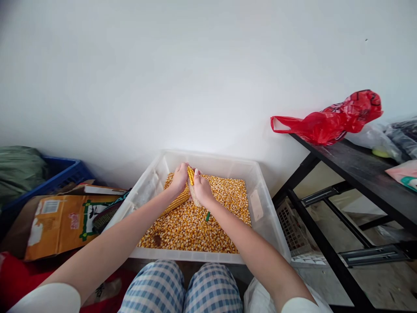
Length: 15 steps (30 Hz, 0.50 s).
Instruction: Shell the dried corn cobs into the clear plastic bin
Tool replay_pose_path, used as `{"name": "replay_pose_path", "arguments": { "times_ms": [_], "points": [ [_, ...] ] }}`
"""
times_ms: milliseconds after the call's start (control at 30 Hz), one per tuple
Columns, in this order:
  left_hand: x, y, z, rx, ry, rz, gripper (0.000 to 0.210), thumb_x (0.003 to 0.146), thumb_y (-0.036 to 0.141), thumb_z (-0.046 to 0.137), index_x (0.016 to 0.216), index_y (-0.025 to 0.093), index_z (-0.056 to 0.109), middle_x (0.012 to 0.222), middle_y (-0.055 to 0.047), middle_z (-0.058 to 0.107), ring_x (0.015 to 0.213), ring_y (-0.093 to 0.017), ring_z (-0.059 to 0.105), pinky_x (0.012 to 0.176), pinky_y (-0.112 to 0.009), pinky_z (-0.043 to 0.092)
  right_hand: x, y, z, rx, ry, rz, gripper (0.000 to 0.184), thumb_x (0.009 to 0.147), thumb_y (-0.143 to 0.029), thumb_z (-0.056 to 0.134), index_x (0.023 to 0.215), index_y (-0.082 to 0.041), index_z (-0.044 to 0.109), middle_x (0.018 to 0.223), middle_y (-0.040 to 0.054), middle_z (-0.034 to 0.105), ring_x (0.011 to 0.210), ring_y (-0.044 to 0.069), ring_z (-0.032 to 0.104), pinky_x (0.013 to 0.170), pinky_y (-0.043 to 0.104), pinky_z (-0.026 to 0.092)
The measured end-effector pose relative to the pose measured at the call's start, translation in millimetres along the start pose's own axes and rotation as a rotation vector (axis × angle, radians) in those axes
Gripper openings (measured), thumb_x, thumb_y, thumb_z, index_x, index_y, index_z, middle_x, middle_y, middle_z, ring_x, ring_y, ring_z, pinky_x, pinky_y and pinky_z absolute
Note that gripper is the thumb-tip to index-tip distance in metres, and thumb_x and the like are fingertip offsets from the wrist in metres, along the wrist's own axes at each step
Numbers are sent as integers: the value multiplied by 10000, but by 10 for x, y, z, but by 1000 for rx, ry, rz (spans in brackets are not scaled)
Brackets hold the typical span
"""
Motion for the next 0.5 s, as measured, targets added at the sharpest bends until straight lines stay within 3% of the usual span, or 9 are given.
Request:
{"name": "replay_pose_path", "arguments": {
  "times_ms": [133,267,500],
  "points": [
    [-23,-38,7,-35,-95,-111,238,756,379,366,646,193,467,494,12,469,411,-136,436,436,-276,364,9,16,23,117,-42,89,654,754,-720,207,768,-186,584,496,19,542,388,157,519,408,298,450],
    [-20,-57,9,-64,-92,-131,204,733,360,397,628,193,449,457,24,437,374,-114,404,406,-253,343,35,46,25,155,-59,80,591,748,-710,277,696,-193,558,489,16,542,385,163,527,389,304,456],
    [29,6,42,-165,-130,-144,240,714,360,388,597,172,483,474,-7,482,433,-131,450,460,-261,395,118,36,-27,299,-47,24,568,785,-651,309,948,-192,603,601,19,621,534,178,593,578,333,503]
  ]
}}
Point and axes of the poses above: each hand's wrist, its own x-axis towards the middle knuckle, its own z-axis out of the palm, y = z × x, the point moved 3 cm from there along x, towards the middle knuckle
